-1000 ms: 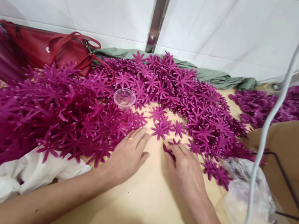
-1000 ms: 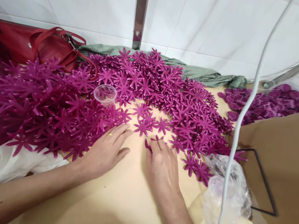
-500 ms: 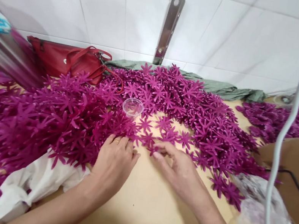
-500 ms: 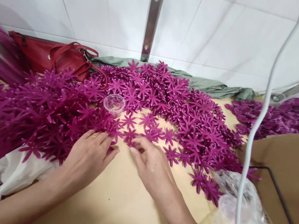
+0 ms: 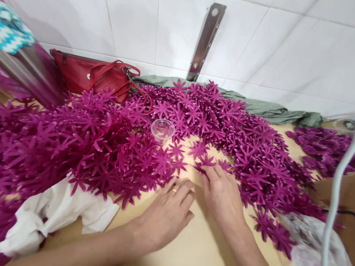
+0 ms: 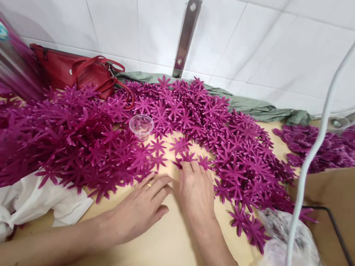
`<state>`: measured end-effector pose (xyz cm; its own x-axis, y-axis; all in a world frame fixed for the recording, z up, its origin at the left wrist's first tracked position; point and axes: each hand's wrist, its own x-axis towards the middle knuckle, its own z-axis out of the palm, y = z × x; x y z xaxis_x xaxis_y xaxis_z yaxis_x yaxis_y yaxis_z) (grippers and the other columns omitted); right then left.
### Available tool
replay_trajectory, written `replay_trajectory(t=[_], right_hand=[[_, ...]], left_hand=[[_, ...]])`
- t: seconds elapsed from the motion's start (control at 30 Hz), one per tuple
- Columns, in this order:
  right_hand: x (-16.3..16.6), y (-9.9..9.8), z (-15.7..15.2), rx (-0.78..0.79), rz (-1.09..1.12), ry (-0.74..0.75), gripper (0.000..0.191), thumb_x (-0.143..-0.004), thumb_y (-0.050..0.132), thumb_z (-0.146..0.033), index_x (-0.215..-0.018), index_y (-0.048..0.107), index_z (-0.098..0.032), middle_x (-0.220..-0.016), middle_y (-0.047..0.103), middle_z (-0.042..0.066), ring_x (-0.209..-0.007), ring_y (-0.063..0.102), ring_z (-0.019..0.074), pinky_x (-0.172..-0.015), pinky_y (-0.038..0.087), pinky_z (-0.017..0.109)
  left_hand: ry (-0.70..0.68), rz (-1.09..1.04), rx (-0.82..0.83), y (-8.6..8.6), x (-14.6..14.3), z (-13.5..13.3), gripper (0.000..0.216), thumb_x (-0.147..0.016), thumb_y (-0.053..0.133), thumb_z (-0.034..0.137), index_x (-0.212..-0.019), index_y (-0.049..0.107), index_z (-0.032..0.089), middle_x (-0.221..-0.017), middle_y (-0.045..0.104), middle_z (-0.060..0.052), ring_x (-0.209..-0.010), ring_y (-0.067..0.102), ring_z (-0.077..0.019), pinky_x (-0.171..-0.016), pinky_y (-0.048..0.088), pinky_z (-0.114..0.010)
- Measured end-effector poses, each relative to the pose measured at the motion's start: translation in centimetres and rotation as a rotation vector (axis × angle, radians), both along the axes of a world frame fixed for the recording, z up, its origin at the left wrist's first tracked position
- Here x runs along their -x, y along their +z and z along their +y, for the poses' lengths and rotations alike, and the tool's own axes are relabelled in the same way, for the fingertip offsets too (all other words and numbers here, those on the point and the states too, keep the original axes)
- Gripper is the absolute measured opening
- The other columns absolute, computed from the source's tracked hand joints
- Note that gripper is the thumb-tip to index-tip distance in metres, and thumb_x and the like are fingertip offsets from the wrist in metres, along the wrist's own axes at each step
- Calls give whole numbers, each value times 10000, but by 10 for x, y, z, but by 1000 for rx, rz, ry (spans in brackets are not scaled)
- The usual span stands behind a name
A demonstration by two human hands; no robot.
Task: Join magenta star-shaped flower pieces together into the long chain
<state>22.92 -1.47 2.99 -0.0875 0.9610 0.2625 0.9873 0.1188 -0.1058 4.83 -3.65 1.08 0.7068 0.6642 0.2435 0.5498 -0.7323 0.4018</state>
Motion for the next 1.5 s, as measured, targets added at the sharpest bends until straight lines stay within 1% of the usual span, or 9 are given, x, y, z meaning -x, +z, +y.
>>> replay_trajectory(t=[0.1,0.23,0.43,0.67,0.83,0.93,1.17,1.37,1.5], right_hand=[[-6,12,5,-50,182,1,247,-994,463,-139,-1037,703,-184,-954,752,113,-878,684,278,-808,451,394],[1,22,13,-22,740,65,157,-981,549,-268,-988,699,-222,-923,747,53,-842,674,227,-787,489,349],[31,1,11,228,1338,120,188,-947,644,-398,-944,667,-212,-751,651,-9,-672,583,154,-626,477,272],[39,-5,5,244,1358,152,217,-967,646,-435,-988,680,-222,-823,708,6,-786,651,167,-807,539,313],[34,-6,5,64,1209,0,313,-1046,506,-467,-1162,686,-240,-1163,734,75,-1097,667,221,-1013,516,400],[28,-6,6,-100,1137,-64,304,-1049,507,-446,-1162,687,-228,-1198,719,93,-1150,654,233,-1063,490,427],[39,-9,5,121,1358,133,299,-913,729,-389,-1167,660,-247,-1042,724,31,-952,680,186,-889,561,349],[44,-9,0,91,1303,88,109,-905,733,-293,-961,665,-231,-884,680,-5,-837,635,155,-812,516,306],[48,-10,0,99,1488,118,181,-894,755,-283,-1029,641,-244,-799,624,-50,-739,588,121,-713,483,256]], left_hand=[[111,-70,52,-5,11,13,359,-971,594,195,-1322,564,127,-1485,553,-206,-1452,486,-370,-1215,395,-579],[273,-335,148,-6,24,24,483,-1014,559,276,-1473,470,157,-1556,508,-215,-1485,466,-330,-1200,414,-562],[338,-866,538,-7,27,34,408,-1035,565,363,-1411,568,205,-1326,704,-122,-1240,667,-226,-1107,499,-397],[378,-1127,751,-7,23,41,261,-884,774,382,-1019,671,184,-961,753,-38,-886,700,-155,-870,558,-289],[423,-1161,739,-4,24,43,319,-863,792,395,-1077,683,185,-985,751,-49,-866,684,-150,-808,554,-271],[405,-1159,765,-4,23,42,336,-866,791,387,-1116,705,178,-981,763,-56,-854,686,-153,-803,555,-276],[314,-1116,820,-3,24,39,244,-883,782,359,-1038,745,175,-963,763,-43,-886,691,-162,-863,548,-292],[351,-1081,778,-2,23,37,220,-888,776,379,-921,727,167,-836,742,-21,-790,671,-151,-779,544,-281],[335,-1120,738,-1,20,34,255,-918,746,381,-1063,714,174,-1031,759,-61,-967,695,-181,-899,551,-302]])
